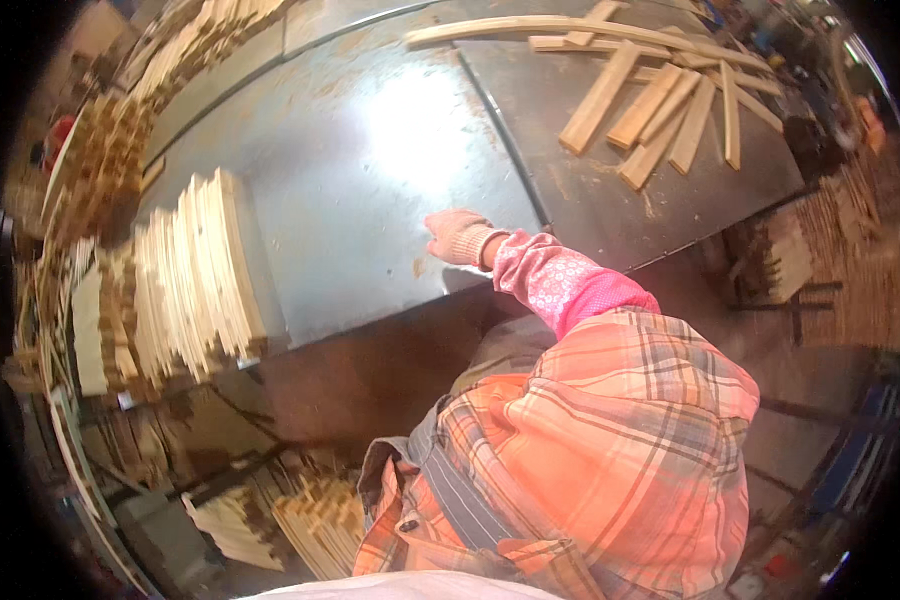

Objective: The person picks up thin wooden planks from a pile and arranges them into a neat stack on a metal table. They repeatedly pick up individual planks or small groups, align them, and place them onto the growing stack.

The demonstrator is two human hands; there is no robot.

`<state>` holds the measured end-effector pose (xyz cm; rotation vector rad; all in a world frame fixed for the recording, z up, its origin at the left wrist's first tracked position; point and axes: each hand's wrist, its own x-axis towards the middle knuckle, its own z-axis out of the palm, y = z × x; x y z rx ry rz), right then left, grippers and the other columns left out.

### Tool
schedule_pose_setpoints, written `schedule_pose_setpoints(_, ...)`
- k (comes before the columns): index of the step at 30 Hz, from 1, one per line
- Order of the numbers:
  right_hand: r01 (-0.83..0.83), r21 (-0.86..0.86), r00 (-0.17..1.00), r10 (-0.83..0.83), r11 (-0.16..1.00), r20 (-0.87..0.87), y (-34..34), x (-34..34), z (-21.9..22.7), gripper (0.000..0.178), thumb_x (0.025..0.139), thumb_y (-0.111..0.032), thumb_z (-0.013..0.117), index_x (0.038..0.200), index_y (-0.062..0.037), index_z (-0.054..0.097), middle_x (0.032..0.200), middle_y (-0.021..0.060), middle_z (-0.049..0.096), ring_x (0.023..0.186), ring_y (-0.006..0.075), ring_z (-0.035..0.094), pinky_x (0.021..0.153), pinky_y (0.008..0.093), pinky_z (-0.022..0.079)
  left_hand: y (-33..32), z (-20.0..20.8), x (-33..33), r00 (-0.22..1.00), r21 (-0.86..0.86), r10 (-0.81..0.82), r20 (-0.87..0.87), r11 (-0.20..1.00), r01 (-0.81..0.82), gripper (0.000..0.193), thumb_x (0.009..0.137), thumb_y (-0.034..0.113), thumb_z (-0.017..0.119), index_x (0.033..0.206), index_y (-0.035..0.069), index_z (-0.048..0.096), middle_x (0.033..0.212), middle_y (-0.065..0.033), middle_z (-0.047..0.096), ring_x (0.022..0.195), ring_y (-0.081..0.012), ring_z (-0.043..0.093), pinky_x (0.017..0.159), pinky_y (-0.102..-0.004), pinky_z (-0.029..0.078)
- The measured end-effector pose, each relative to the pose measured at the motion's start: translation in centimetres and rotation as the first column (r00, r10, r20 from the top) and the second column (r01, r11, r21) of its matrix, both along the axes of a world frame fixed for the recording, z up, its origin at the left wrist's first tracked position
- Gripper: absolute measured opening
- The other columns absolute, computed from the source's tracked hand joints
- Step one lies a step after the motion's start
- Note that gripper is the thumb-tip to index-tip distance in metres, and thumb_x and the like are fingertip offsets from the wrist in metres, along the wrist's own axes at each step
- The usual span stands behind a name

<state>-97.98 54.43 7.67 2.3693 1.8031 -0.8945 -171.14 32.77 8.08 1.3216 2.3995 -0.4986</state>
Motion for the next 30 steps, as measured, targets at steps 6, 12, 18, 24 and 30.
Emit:
schedule_pose_setpoints(6, 0.419, 0.014, 0.906, -0.419, 0.908, 0.058, -5.0, 17.3, 0.7, 0.047, 0.092, -0.031, 0.067, 0.128, -0.0017, 0.062, 0.128, 0.0254, 0.066, 0.121, 0.0427, 0.062, 0.103, 0.0488, 0.05, 16.7, 2.6, 12.1, 0.91, 0.33, -0.319, 0.266, 0.917, 0.225, 0.05, 0.093, 0.011, 0.052, 0.14, -0.007, 0.056, 0.14, -0.022, 0.062, 0.128, -0.0297, 0.061, 0.111, -0.0371, 0.045)
schedule_pose_setpoints(12, 0.627, 0.06, 0.77, -0.63, 0.777, 0.104, -4.9, 34.9, -0.8, 0.049, 0.091, -0.034, 0.068, 0.126, 0.0001, 0.062, 0.123, 0.025, 0.069, 0.117, 0.0438, 0.064, 0.099, 0.0502, 0.052, 36.4, 1.2, 40.7, 0.693, 0.608, -0.626, 0.358, 0.719, 0.336, 0.046, 0.093, 0.004, 0.055, 0.138, -0.004, 0.06, 0.14, -0.0192, 0.063, 0.133, -0.0297, 0.059, 0.113, -0.0379, 0.044)
schedule_pose_setpoints(18, 0.788, 0.289, 0.557, -0.83, 0.543, 0.039, -0.4, 53.4, 2.3, 0.05, 0.09, -0.036, 0.071, 0.124, -0.0001, 0.066, 0.123, 0.024, 0.07, 0.117, 0.0404, 0.067, 0.098, 0.0493, 0.054, 53.0, 2.4, 71.5, 0.244, 0.69, -0.777, 0.58, 0.628, 0.36, 0.047, 0.099, 0.001, 0.058, 0.145, -0.004, 0.052, 0.144, -0.0206, 0.059, 0.135, -0.0291, 0.057, 0.114, -0.0387, 0.043)
schedule_pose_setpoints(24, 0.927, 0.314, 0.179, -0.978, 0.204, 0.106, -4.1, 68.6, -2.1, 0.06, 0.087, -0.042, 0.075, 0.129, -0.0011, 0.061, 0.128, 0.0255, 0.067, 0.122, 0.0426, 0.064, 0.101, 0.0495, 0.053, 62.7, 0.9, 102.4, 0.037, 0.724, -0.861, 0.508, 0.45, 0.523, 0.051, 0.101, 0.019, 0.063, 0.144, -0.006, 0.053, 0.145, -0.0234, 0.058, 0.137, -0.0313, 0.055, 0.115, -0.0384, 0.042)
schedule_pose_setpoints(30, 0.918, 0.341, -0.3, -0.916, -0.202, 0.265, -17.7, 77.3, -7.2, 0.082, 0.091, -0.056, 0.064, 0.151, -0.0027, 0.044, 0.146, 0.0257, 0.056, 0.133, 0.0405, 0.057, 0.109, 0.0482, 0.048, 66.4, -3.0, 127.9, -0.078, 0.765, -0.952, 0.295, 0.186, 0.617, 0.066, 0.1, 0.045, 0.061, 0.144, -0.003, 0.055, 0.146, -0.025, 0.058, 0.139, -0.0365, 0.053, 0.115, -0.0398, 0.04)
